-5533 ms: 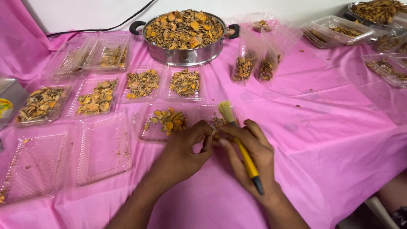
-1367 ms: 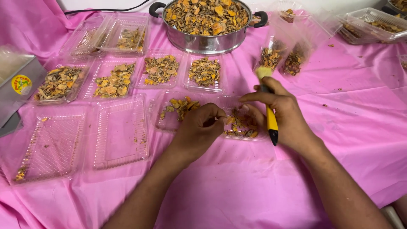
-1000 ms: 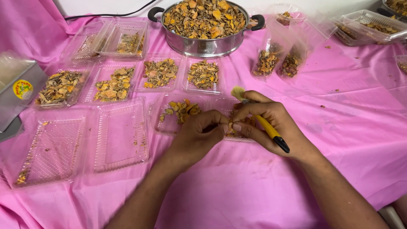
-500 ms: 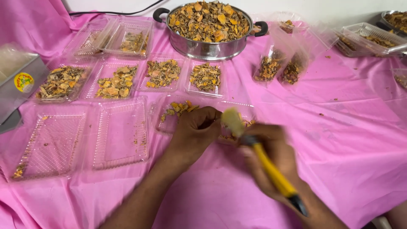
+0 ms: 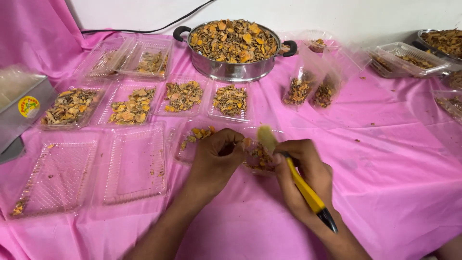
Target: Cleaning and sorting dried tea leaves in small plastic containers using a brush
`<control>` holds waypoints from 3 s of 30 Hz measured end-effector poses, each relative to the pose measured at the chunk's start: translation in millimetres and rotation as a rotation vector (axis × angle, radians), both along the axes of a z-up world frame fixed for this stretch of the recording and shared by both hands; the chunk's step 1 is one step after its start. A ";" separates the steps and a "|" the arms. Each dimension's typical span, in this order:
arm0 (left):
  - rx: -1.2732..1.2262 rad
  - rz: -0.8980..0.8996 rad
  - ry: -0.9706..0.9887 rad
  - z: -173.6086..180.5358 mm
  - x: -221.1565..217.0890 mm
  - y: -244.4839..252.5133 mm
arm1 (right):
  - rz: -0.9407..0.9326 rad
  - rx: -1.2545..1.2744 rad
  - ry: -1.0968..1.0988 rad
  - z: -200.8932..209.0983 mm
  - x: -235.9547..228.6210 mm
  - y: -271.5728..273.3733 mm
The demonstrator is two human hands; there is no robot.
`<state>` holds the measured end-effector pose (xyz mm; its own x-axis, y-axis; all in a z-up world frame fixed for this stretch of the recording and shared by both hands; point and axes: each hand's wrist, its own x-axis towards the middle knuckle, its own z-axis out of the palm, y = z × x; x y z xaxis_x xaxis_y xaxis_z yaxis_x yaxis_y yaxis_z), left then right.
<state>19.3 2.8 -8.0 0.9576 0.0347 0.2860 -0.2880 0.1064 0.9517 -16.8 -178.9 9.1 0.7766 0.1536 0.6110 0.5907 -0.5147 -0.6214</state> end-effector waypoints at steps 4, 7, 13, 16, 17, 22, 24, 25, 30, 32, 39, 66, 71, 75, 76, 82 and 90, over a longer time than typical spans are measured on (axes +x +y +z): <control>0.100 0.034 -0.011 6.3 -5.1 0.3 | 0.035 -0.034 -0.127 -8.9 -8.9 6.5; 0.081 0.007 -0.048 4.5 -4.6 1.9 | 0.073 -0.029 -0.017 -8.6 -1.7 1.1; 0.109 0.002 -0.003 0.2 -3.9 1.2 | -0.020 0.062 -0.125 -14.1 -16.3 0.8; 0.066 -0.015 -0.024 -1.4 -3.1 2.3 | 0.076 0.031 -0.024 -4.0 -10.5 6.0; 0.048 0.000 -0.027 -2.5 -1.4 3.5 | 0.022 0.133 0.042 2.1 -8.4 10.1; 0.013 -0.064 -0.032 4.4 -5.1 1.7 | 0.178 0.068 -0.240 -2.1 4.9 15.8; -0.031 -0.094 -0.020 2.4 -6.6 1.4 | 0.178 0.028 -0.295 -7.5 7.8 18.2; -0.038 -0.110 -0.017 0.3 -5.9 1.4 | 0.143 0.023 -0.286 -9.6 10.1 18.2; 0.012 -0.235 0.001 -2.4 -7.8 2.3 | 0.055 0.067 -0.298 -17.5 12.9 20.5; -0.049 -0.240 -0.078 0.2 -7.1 0.8 | 0.040 0.183 -0.252 -15.9 16.4 17.7; 0.354 -0.205 -0.173 1.1 -13.8 0.5 | 0.125 0.431 0.072 -14.9 1.6 11.4; 0.620 0.184 0.182 8.9 -6.7 5.8 | 0.131 0.316 0.008 28.9 19.5 -45.8; 0.909 0.374 -0.202 -32.5 11.4 10.7 | 0.218 -0.334 -0.014 38.5 63.0 -66.5; 0.948 0.326 -0.122 -38.9 11.6 8.0 | 0.236 -0.589 0.128 34.1 74.2 -57.9; 0.994 0.358 -0.213 -45.5 13.5 8.9 | 0.157 -0.778 0.298 32.9 75.8 -53.3; 1.242 0.405 -0.375 -60.7 21.1 16.9 | -0.021 -1.122 0.465 15.7 94.1 -34.4; 1.409 0.425 -0.448 -71.1 33.6 13.8 | -0.027 -1.000 0.309 12.6 88.1 -36.9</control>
<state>52.9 16.6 -79.1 0.7763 -0.2630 0.5729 -0.3442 -0.9382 0.0357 71.3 -215.8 21.7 0.8879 0.4598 -0.0110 0.4594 -0.8878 -0.0269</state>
